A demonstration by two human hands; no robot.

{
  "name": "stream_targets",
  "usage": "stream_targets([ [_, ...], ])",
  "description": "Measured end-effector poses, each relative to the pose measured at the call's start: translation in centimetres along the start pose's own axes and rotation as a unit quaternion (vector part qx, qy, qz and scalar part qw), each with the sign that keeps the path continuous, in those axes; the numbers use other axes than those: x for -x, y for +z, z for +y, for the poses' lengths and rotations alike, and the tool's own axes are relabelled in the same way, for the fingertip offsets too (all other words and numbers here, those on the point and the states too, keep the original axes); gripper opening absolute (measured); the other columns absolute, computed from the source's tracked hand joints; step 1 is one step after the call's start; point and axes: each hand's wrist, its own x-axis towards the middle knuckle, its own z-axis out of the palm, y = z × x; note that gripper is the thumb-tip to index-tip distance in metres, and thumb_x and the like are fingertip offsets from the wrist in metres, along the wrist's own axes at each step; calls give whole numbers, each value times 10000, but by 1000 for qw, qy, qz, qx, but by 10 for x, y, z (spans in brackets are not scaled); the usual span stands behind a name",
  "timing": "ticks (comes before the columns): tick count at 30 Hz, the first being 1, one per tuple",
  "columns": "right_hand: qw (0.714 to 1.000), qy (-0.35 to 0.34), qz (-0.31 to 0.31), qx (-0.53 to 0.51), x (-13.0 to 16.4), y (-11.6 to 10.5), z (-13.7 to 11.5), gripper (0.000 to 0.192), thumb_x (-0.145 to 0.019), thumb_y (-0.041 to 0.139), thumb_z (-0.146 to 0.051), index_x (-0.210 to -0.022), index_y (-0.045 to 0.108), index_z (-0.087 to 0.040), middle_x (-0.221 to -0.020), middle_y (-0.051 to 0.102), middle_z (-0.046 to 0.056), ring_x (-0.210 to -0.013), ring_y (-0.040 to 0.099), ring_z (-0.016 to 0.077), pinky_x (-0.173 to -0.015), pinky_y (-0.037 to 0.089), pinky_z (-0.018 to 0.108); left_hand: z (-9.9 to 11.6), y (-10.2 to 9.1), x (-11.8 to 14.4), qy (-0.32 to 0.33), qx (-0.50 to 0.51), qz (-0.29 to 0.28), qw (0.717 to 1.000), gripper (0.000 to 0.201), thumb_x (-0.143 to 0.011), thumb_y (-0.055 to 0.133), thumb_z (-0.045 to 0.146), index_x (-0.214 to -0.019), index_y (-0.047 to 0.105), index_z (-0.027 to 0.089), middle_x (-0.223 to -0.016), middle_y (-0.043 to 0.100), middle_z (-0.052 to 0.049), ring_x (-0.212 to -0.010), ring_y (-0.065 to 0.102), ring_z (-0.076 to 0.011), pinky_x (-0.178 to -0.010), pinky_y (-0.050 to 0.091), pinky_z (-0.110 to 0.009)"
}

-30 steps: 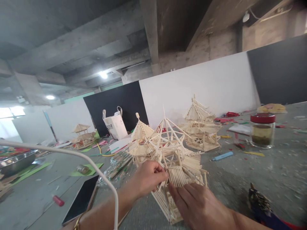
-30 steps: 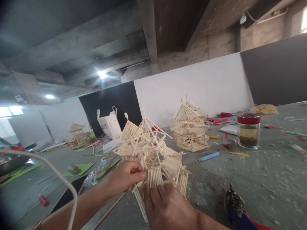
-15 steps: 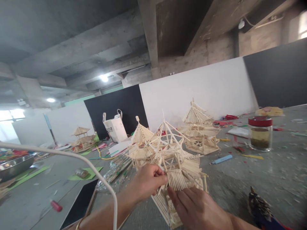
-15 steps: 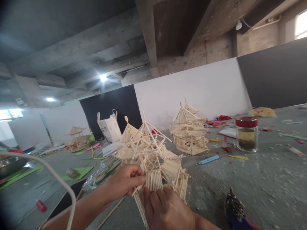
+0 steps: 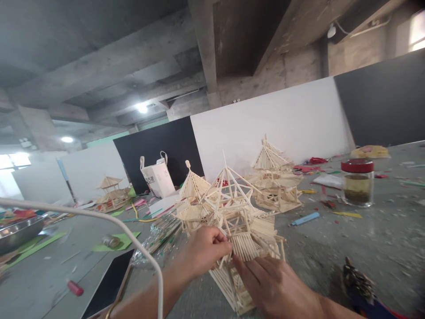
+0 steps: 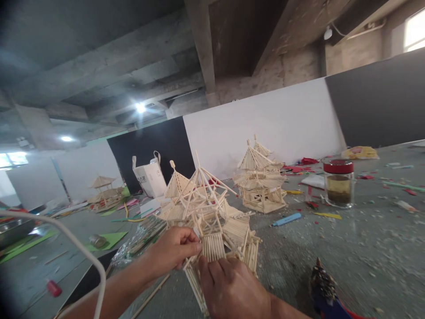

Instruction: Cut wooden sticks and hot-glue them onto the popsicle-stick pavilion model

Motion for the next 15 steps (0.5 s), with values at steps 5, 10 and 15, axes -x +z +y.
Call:
stream_targets([
  [5, 1000, 12, 19, 7, -5, -1, 1, 297, -657, 462, -34, -948, 521, -38, -567, 569, 4, -435, 522, 149, -382, 323, 289, -1, 0, 0, 7, 2, -4, 1000, 188, -671, 537, 346, -674, 550, 158, -450, 430, 77, -360, 388, -59, -344, 296, -163],
  [10, 999, 39, -21, -15, -5, -2, 1, 345, -617, 524, -71, -960, 527, -39, -583, 581, 1, -445, 534, 145, -388, 325, 286, -2, 0, 1, 10, -3, -1, 1000, 190, -674, 535, 342, -677, 563, 155, -474, 450, 68, -365, 394, -59, -346, 301, -168],
  [15, 998, 28, -49, -16, -1, -7, 1, 411, -636, 507, -73, -1043, 504, -11, -591, 589, 13, -446, 542, 143, -386, 339, 265, -2, 0, 0, 19, -5, -4, 1000, 182, -680, 529, 337, -671, 563, 159, -458, 444, 69, -363, 399, -61, -353, 298, -169],
])
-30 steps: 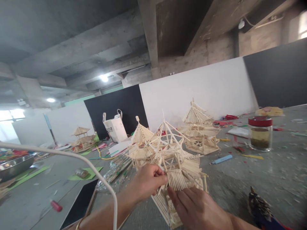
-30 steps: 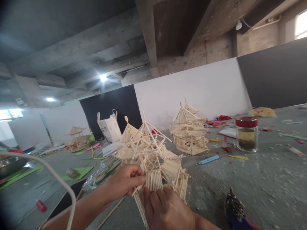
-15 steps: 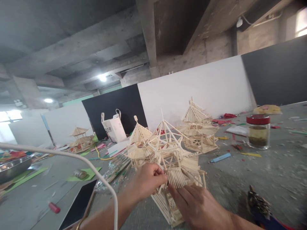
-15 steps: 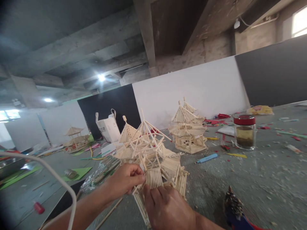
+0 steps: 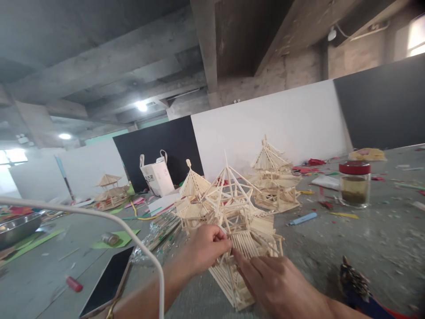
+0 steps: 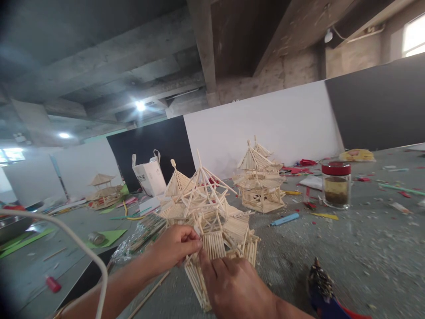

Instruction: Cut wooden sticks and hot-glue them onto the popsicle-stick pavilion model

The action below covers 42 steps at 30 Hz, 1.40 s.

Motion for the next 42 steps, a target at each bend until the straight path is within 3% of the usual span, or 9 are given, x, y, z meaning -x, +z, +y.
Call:
stream_targets([
  [8, 999, -22, 1, 26, -2, 1, -2, 422, -581, 472, -35, -995, 546, 7, -595, 603, 38, -451, 551, 158, -383, 361, 274, -3, 1, -1, 7, -27, 7, 1000, 202, -680, 518, 355, -662, 568, 161, -464, 454, 59, -380, 425, -74, -363, 309, -175],
  [15, 998, 43, -33, -13, 7, -1, 5, 441, -629, 459, -59, -1067, 500, -33, -594, 591, -1, -469, 568, 142, -399, 342, 270, -5, 2, -4, 24, -62, 14, 998, 243, -699, 500, 383, -647, 588, 162, -476, 483, 43, -422, 447, -86, -392, 304, -188],
  [29, 997, 61, -50, -11, 5, 2, 2, 273, -752, 450, -87, -1015, 520, -67, -591, 606, 8, -468, 578, 151, -386, 358, 246, 5, 4, -3, 65, -121, 54, 989, 224, -660, 548, 355, -635, 631, 148, -513, 528, 23, -517, 474, -108, -458, 281, -200],
  [34, 995, 88, -22, -28, 14, -24, 6, 276, -873, 330, -190, -1041, 533, -107, -646, 648, 36, -501, 599, 147, -437, 418, 240, 2, 3, 7, 73, -99, 70, 990, 284, -717, 504, 417, -695, 622, 160, -575, 567, 16, -545, 498, -114, -477, 311, -201],
  [36, 991, 123, -18, -48, 24, -40, 15, 277, -872, 326, -212, -995, 566, -146, -713, 668, 51, -564, 618, 146, -493, 446, 236, -2, 2, 20, 88, -79, 96, 988, 298, -750, 474, 434, -711, 606, 170, -618, 585, 14, -573, 513, -116, -500, 330, -202],
  [38, 977, 203, -37, -49, 37, -51, 27, 265, -846, 358, -248, -935, 597, -177, -732, 674, 56, -582, 623, 163, -502, 447, 251, -8, 3, 35, 101, -64, 110, 987, 302, -772, 456, 443, -730, 596, 179, -642, 588, 14, -596, 520, -119, -519, 345, -202],
  [42, 902, 391, -158, -92, 55, -50, 44, 274, -770, 418, -278, -955, 592, -175, -524, 594, 3, -477, 557, 172, -459, 388, 268, -23, 11, 55, 92, -43, 112, 989, 339, -766, 460, 490, -878, 588, 197, -702, 589, 11, -547, 523, -113, -497, 364, -207],
])
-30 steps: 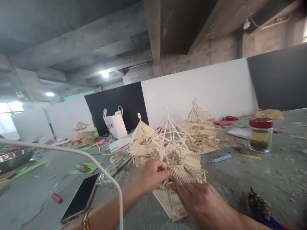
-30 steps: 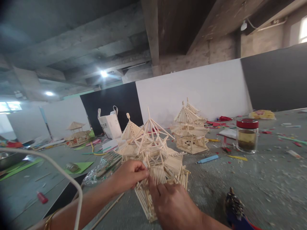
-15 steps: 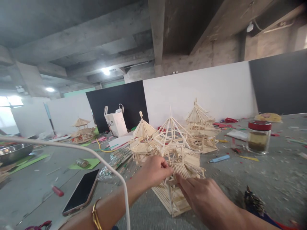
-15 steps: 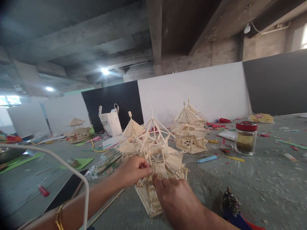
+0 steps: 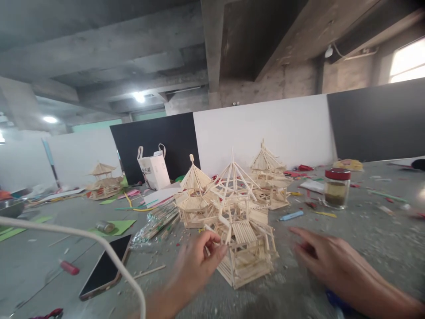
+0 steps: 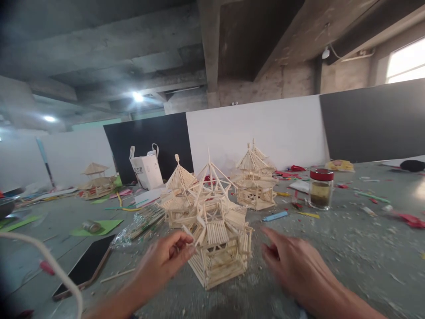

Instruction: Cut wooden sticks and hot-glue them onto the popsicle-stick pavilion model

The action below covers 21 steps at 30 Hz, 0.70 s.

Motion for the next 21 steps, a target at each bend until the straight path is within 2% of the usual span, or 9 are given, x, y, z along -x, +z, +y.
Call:
stream_targets([
  [2, 989, 51, -77, -116, -2, 10, 2, 304, -764, 402, -261, -1006, 551, -154, -517, 560, -24, -438, 522, 137, -425, 367, 237, -5, 5, 4, 1, 25, -2, 1000, 360, -771, 458, 484, -975, 553, 204, -764, 592, 10, -504, 530, -99, -491, 385, -211],
  [5, 943, 91, -158, -277, -4, 26, -5, 406, -754, 370, -233, -1132, 442, -102, -574, 578, -29, -376, 504, 100, -348, 354, 194, -10, 10, 7, 6, 67, -13, 998, 363, -780, 454, 459, -1042, 503, 213, -812, 590, 13, -461, 541, -83, -469, 406, -208],
  [8, 915, 105, -197, -336, -1, 35, -20, 456, -720, 374, -202, -1158, 402, -78, -552, 572, -41, -351, 506, 91, -323, 370, 177, -13, 11, 9, 11, 102, -22, 994, 366, -777, 462, 428, -1078, 471, 220, -864, 592, 1, -487, 564, -88, -415, 401, -190],
  [12, 886, 105, -234, -387, 5, 38, -42, 337, -697, 391, -202, -999, 500, -98, -533, 564, -43, -348, 506, 84, -314, 379, 165, -20, 8, 10, 6, 130, -35, 991, 352, -765, 476, 396, -1055, 478, 196, -920, 588, -29, -517, 586, -98, -367, 402, -177],
  [15, 868, 102, -259, -411, 10, 39, -60, 266, -703, 396, -219, -913, 513, -107, -528, 565, -39, -345, 507, 83, -318, 395, 171, -28, 2, 11, -2, 145, -30, 989, 337, -759, 481, 396, -1017, 474, 179, -950, 576, -47, -534, 597, -111, -346, 405, -182],
  [18, 856, 94, -277, -427, 17, 42, -75, 262, -722, 406, -235, -935, 493, -110, -548, 576, -35, -351, 516, 83, -324, 395, 168, -37, -8, 19, -11, 114, 19, 993, 337, -781, 453, 387, -1037, 456, 168, -903, 575, -46, -529, 588, -119, -384, 430, -214],
  [21, 867, 96, -270, -408, 27, 47, -82, 312, -738, 405, -236, -1017, 463, -108, -562, 580, -35, -336, 500, 73, -307, 357, 149, -40, -16, 36, 40, -34, 119, 992, 306, -818, 415, 350, -1067, 477, 184, -827, 598, -33, -602, 589, -134, -569, 463, -261],
])
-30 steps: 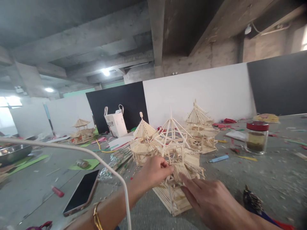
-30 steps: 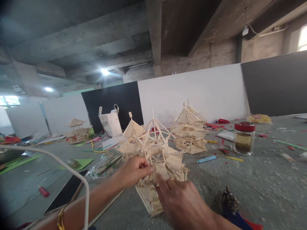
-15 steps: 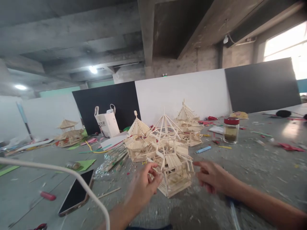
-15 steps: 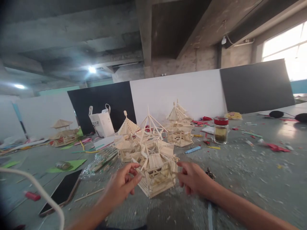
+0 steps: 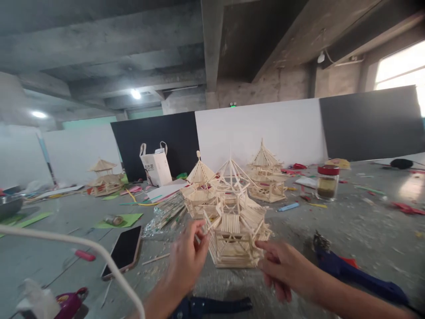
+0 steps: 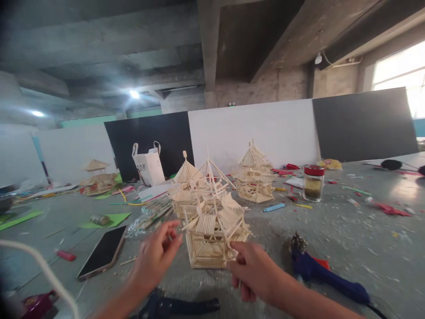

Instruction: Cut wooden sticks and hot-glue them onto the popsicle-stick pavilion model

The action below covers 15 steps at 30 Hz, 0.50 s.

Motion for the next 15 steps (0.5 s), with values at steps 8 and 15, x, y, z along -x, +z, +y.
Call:
stream_targets([
  [8, 985, -53, 76, 146, 8, 10, 18, 423, -760, 359, -195, -1170, 445, -137, -524, 567, -51, -347, 498, 77, -327, 337, 146, 26, 4, 6, 82, -175, -112, 975, 490, -858, 304, 283, -1338, 268, 191, -986, 651, -101, -774, 627, -242, -638, 438, -332],
  [15, 974, -90, 92, 187, 10, 8, 21, 446, -764, 367, -179, -1195, 451, -106, -528, 577, -27, -341, 454, 74, -327, 347, 159, 22, 13, 1, 75, -212, -156, 962, 508, -865, 253, 248, -1359, 226, 131, -851, 676, -116, -717, 630, -259, -596, 419, -344],
])
